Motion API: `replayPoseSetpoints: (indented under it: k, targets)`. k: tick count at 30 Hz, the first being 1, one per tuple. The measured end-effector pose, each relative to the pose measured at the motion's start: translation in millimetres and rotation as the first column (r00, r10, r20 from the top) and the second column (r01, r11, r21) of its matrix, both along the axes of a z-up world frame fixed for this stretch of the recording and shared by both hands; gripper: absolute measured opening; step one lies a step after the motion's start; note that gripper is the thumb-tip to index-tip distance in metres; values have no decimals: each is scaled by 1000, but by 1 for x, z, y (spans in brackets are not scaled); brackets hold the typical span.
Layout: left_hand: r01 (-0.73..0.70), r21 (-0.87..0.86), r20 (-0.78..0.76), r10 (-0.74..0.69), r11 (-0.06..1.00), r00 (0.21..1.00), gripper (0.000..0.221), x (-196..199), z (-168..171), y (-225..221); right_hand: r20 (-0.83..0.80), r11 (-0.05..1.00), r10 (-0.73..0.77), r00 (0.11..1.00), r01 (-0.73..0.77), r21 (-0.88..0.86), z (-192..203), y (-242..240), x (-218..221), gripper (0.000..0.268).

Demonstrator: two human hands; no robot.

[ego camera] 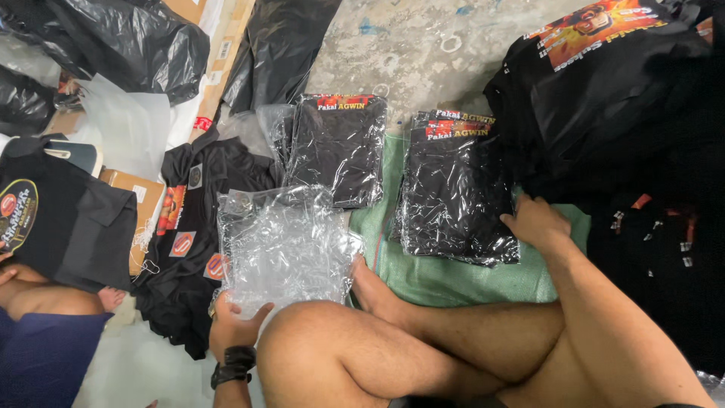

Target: The person organizes and stacks black shirts wrapped in clear plastic on a floor, moving sheets of bubble wrap and arranging the packages into piles.

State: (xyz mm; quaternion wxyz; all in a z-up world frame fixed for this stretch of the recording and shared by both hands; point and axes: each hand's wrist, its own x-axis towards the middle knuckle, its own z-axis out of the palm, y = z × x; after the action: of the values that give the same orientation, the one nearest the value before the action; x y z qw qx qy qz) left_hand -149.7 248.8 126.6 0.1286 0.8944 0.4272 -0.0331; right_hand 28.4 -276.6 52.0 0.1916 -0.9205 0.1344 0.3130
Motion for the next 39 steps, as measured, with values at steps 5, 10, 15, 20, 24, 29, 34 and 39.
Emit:
replayPoseSetpoints:
  k: [5, 10, 15, 20, 24, 29, 34, 39]
  targets:
    - [275, 529, 29, -341, 803, 940, 115, -11, -26, 7, 9, 1000, 9, 1000, -8, -16, -6, 0, 0, 49]
    - [376, 401, 75, -439, 835, 895, 111, -17, -22, 18, 27, 999, 36, 999, -36, 13, -16, -1, 1, 44]
    - [366, 315, 348, -465, 876, 814, 100, -8, 13, -6, 24, 999, 36, 999, -36, 2, -13, -1, 6, 33]
    - [580, 574, 545, -798, 579, 257, 18, 19, 26, -89, 229, 961, 149, 962, -196, 194, -31, 4, -1, 33]
    - [715, 533, 535, -835, 452, 129, 16, 64, -15, -188, 210, 923, 314, 926, -350, 160, -48, 17, -15, 27]
    - [996, -70, 129, -989, 57, 66, 42, 132, -93, -248, 373, 845, 496, 784, -535, 3, -79, 24, -22, 53]
    - [956, -217, -62, -980, 197, 188, 60, 173, -155, -235, 511, 851, 494, 704, -513, -117, -81, 28, -22, 63]
    - [943, -259, 106, -965, 207, 241, 46, 180, -167, -214, 521, 836, 519, 678, -530, -144, -87, 27, -29, 51]
